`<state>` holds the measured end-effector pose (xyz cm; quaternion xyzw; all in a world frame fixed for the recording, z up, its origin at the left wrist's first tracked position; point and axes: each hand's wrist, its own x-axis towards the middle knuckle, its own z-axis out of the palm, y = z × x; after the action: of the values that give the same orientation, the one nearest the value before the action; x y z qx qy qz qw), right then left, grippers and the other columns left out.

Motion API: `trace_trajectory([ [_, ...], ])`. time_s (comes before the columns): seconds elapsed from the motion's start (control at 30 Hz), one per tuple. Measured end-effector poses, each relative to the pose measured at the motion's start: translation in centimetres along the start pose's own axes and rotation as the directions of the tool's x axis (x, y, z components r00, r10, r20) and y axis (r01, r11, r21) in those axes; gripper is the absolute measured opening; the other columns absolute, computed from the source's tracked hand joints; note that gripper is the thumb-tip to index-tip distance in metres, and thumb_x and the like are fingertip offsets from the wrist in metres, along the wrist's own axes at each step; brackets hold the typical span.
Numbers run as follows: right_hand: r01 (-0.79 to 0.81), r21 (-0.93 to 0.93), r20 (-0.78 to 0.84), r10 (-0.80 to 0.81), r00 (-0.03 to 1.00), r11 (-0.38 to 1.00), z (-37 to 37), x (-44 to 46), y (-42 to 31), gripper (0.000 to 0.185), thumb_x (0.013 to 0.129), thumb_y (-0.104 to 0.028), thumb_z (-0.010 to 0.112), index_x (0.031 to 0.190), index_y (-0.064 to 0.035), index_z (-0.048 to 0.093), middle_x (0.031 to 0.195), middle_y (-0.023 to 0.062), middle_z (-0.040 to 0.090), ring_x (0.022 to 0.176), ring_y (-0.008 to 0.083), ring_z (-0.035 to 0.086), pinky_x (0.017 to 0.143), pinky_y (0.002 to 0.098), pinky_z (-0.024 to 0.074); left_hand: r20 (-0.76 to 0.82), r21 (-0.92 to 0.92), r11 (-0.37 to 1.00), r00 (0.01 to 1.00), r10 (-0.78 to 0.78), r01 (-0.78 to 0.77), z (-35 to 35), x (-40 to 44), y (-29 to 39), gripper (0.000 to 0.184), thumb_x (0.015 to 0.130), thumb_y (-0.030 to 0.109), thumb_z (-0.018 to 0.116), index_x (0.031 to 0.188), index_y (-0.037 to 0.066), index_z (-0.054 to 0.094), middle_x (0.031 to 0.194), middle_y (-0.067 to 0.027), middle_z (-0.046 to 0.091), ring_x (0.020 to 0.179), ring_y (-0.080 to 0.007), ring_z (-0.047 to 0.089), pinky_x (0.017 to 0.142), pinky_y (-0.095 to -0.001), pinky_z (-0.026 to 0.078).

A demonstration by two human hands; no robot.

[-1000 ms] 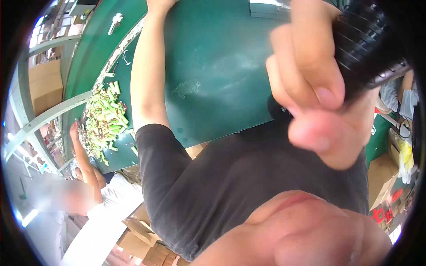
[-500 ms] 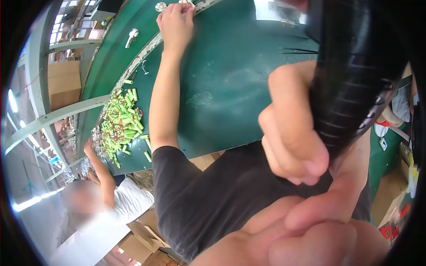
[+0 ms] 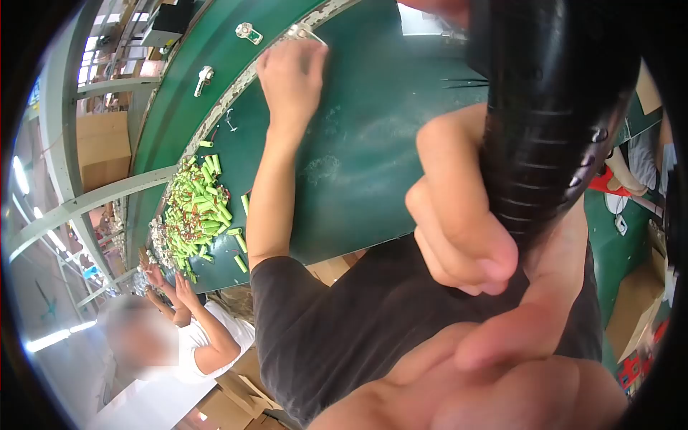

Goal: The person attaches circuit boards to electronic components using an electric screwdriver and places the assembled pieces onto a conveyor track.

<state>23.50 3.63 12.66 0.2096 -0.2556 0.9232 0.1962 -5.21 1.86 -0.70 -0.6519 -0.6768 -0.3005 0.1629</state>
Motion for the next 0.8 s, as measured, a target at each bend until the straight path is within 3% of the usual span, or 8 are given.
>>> trace_trajectory([
  [0.13, 0.177, -0.014, 0.222, -0.169, 0.960, 0.984, -2.7, 0.7, 1.9, 0.063, 0.055, 0.017, 0.090, 0.105, 0.0003, 0.056, 0.077, -0.0009, 0.053, 0.059, 0.0052, 0.051, 0.050, 0.0167, 0.0439, 0.098, -0.092, 0.996, 0.995, 0.018, -0.009, -1.3, -1.4, 3.5, 0.008, 0.087, 0.016, 0.077, 0.089, 0.012, 0.071, 0.084, -0.0026, 0.068, 0.089, -0.0245, 0.066, 0.103, -0.0482, 0.040],
  [0.27, 0.369, -0.100, 0.082, -0.362, 0.928, 0.924, -2.4, 0.8, 3.3, 0.097, 0.061, 0.017, 0.085, 0.144, 0.0118, 0.035, 0.078, 0.0023, 0.055, 0.064, 0.0076, 0.055, 0.050, 0.0186, 0.0430, 0.192, -0.164, 0.985, 0.978, 0.084, -0.053, -1.6, -2.7, 6.2, 0.009, 0.085, 0.015, 0.078, 0.089, 0.012, 0.071, 0.086, -0.0010, 0.067, 0.091, -0.0234, 0.065, 0.106, -0.0528, 0.038],
  [0.33, 0.328, -0.270, -0.044, -0.352, 0.935, 0.905, -2.5, 0.6, 2.9, 0.083, 0.067, 0.013, 0.082, 0.139, 0.0116, 0.041, 0.076, 0.0028, 0.055, 0.063, 0.0081, 0.055, 0.050, 0.0188, 0.0420, 0.233, -0.199, 0.977, 0.965, 0.117, -0.071, -1.6, -3.2, 7.1, 0.010, 0.083, 0.015, 0.078, 0.089, 0.012, 0.071, 0.088, 0.0000, 0.066, 0.092, -0.0224, 0.064, 0.108, -0.0541, 0.038],
  [0.43, 0.139, -0.454, -0.257, -0.280, 0.925, 0.880, -4.3, -0.3, 0.3, 0.024, 0.089, -0.008, 0.065, 0.098, -0.0006, 0.044, 0.068, 0.0031, 0.051, 0.060, 0.0126, 0.055, 0.053, 0.0236, 0.0417, 0.260, -0.235, 0.966, 0.951, 0.166, -0.105, -1.3, -4.1, 8.4, 0.010, 0.084, 0.015, 0.078, 0.089, 0.013, 0.071, 0.086, -0.0001, 0.062, 0.091, -0.0210, 0.063, 0.107, -0.0546, 0.040],
  [0.5, 0.086, -0.558, -0.331, -0.316, 0.889, 0.826, -6.0, -0.5, -1.8, 0.035, 0.103, -0.022, 0.053, 0.071, -0.0086, 0.047, 0.062, 0.0033, 0.049, 0.058, 0.0156, 0.055, 0.054, 0.0267, 0.0415, 0.249, -0.238, 0.955, 0.939, 0.237, -0.178, -0.2, -5.3, 8.4, 0.008, 0.085, 0.017, 0.078, 0.089, 0.014, 0.071, 0.084, -0.0001, 0.061, 0.088, -0.0205, 0.062, 0.107, -0.0532, 0.042],
  [0.6, 0.284, -0.760, -0.160, -0.592, 0.790, 0.585, -8.8, 0.5, -4.0, 0.010, 0.099, -0.010, 0.058, 0.101, -0.0010, 0.052, 0.066, 0.0035, 0.053, 0.057, 0.0140, 0.055, 0.053, 0.0274, 0.0444, 0.239, -0.296, 0.938, 0.937, 0.255, -0.180, 0.1, -6.1, 8.8, 0.009, 0.085, 0.015, 0.079, 0.090, 0.014, 0.071, 0.086, 0.0006, 0.062, 0.090, -0.0197, 0.063, 0.106, -0.0511, 0.042],
  [0.73, 0.350, -0.930, 0.173, -0.709, 0.684, 0.112, -11.6, 2.7, -5.5, 0.045, 0.097, -0.003, 0.061, 0.140, 0.0078, 0.050, 0.067, 0.0012, 0.054, 0.052, 0.0113, 0.053, 0.051, 0.0261, 0.0464, 0.225, -0.318, 0.930, 0.938, 0.263, -0.184, 0.6, -6.2, 9.1, 0.013, 0.083, 0.013, 0.081, 0.091, 0.013, 0.071, 0.090, 0.0018, 0.065, 0.091, -0.0184, 0.065, 0.105, -0.0471, 0.044],
  [0.8, 0.361, -0.932, 0.254, -0.662, 0.705, 0.027, -13.1, 3.3, -5.9, 0.043, 0.097, -0.002, 0.061, 0.138, 0.0081, 0.052, 0.067, 0.0012, 0.055, 0.052, 0.0104, 0.054, 0.051, 0.0256, 0.0467, 0.188, -0.353, 0.919, 0.949, 0.254, -0.176, 1.0, -6.8, 9.3, 0.016, 0.081, 0.014, 0.082, 0.093, 0.012, 0.072, 0.095, 0.0010, 0.066, 0.092, -0.0200, 0.065, 0.102, -0.0457, 0.045],
])
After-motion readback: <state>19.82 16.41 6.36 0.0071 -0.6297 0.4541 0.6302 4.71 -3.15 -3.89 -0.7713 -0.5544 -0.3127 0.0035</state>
